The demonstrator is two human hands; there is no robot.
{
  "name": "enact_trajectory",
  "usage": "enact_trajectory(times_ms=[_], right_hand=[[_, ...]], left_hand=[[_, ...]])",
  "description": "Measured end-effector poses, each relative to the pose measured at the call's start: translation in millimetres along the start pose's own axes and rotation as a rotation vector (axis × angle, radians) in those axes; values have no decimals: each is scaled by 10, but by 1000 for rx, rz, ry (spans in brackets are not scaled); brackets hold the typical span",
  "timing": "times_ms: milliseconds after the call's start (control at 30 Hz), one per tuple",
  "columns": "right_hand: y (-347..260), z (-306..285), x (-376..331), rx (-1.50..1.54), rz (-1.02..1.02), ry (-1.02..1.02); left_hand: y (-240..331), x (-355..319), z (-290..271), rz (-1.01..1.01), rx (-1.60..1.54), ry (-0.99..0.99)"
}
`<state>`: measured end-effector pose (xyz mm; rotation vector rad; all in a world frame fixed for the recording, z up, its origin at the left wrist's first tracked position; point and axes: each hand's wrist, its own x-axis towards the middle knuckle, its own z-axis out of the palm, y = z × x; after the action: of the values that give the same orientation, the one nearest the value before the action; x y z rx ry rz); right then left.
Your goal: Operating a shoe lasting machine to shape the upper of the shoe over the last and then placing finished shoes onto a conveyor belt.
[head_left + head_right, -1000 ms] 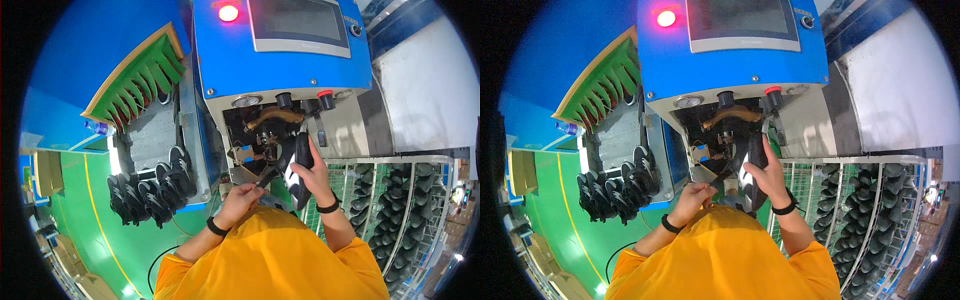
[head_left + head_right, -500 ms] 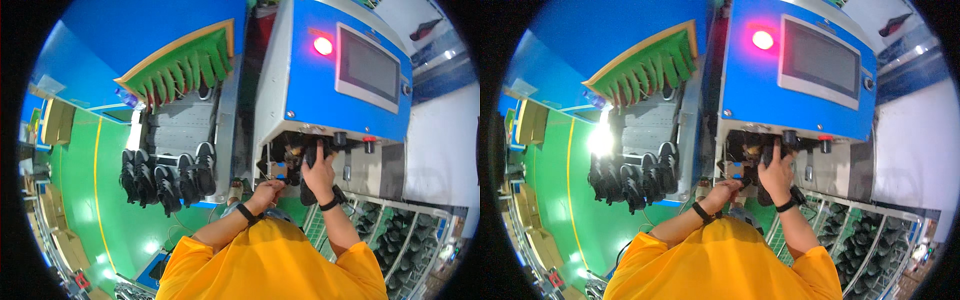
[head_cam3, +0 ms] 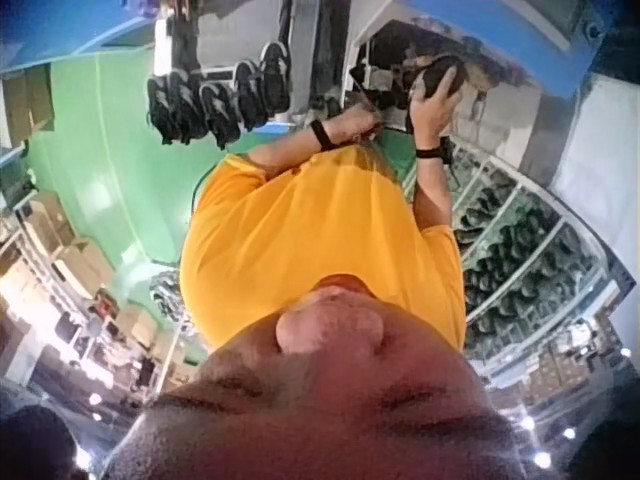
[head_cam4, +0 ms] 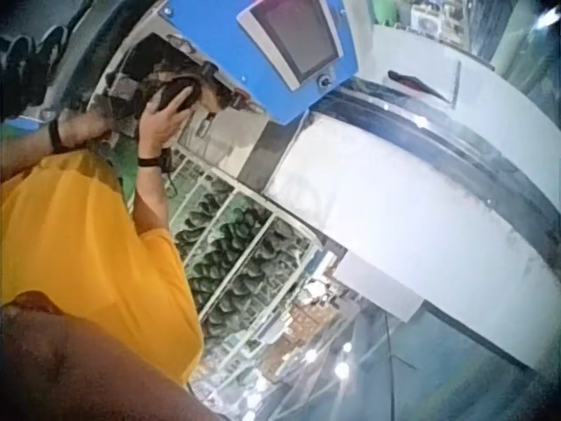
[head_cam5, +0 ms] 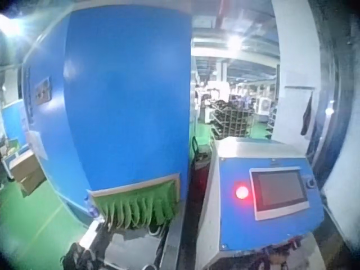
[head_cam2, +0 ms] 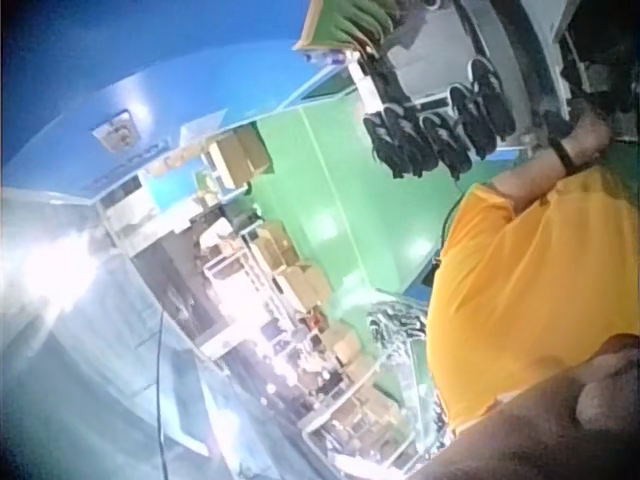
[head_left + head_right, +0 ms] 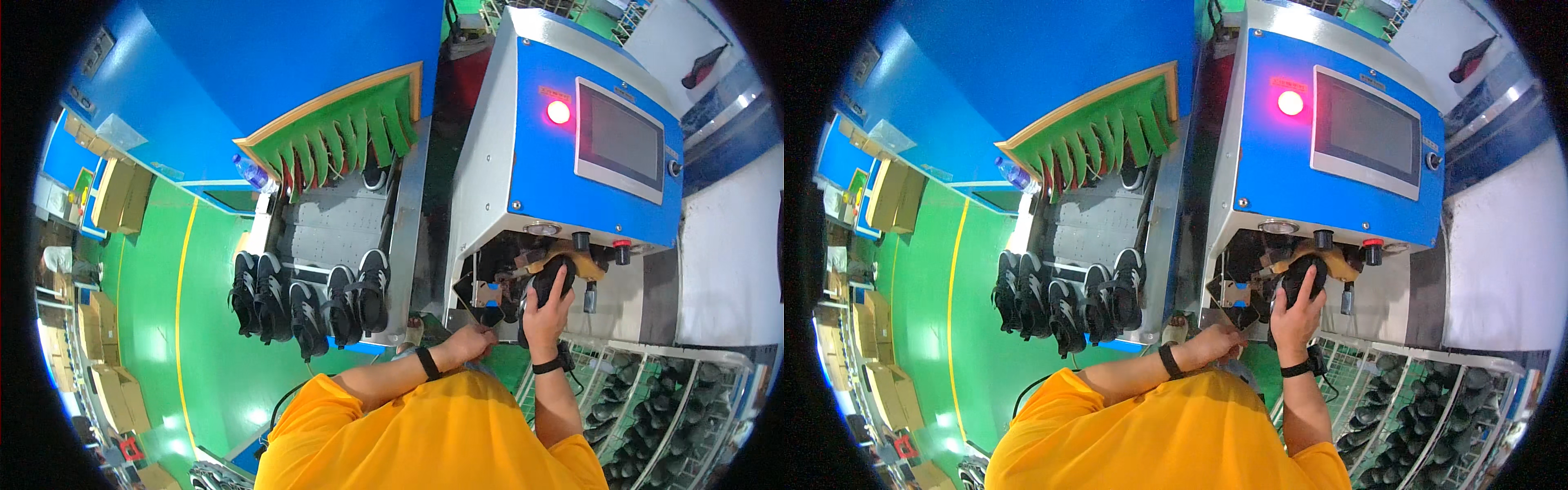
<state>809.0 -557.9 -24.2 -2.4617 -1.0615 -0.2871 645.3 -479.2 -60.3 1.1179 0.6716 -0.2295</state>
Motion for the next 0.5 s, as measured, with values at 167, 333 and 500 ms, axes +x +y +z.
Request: enact_trajectory(times_ms=[167, 333, 500], right_hand=[[-102, -66, -205, 10, 198, 17], [198, 27, -589, -122, 102, -123], [208, 96, -650, 574, 340, -35]], left_hand=[[181, -85, 192, 597, 647, 336], [1174, 22, 591, 950, 937, 644], [1353, 757, 922, 686, 1274, 525]])
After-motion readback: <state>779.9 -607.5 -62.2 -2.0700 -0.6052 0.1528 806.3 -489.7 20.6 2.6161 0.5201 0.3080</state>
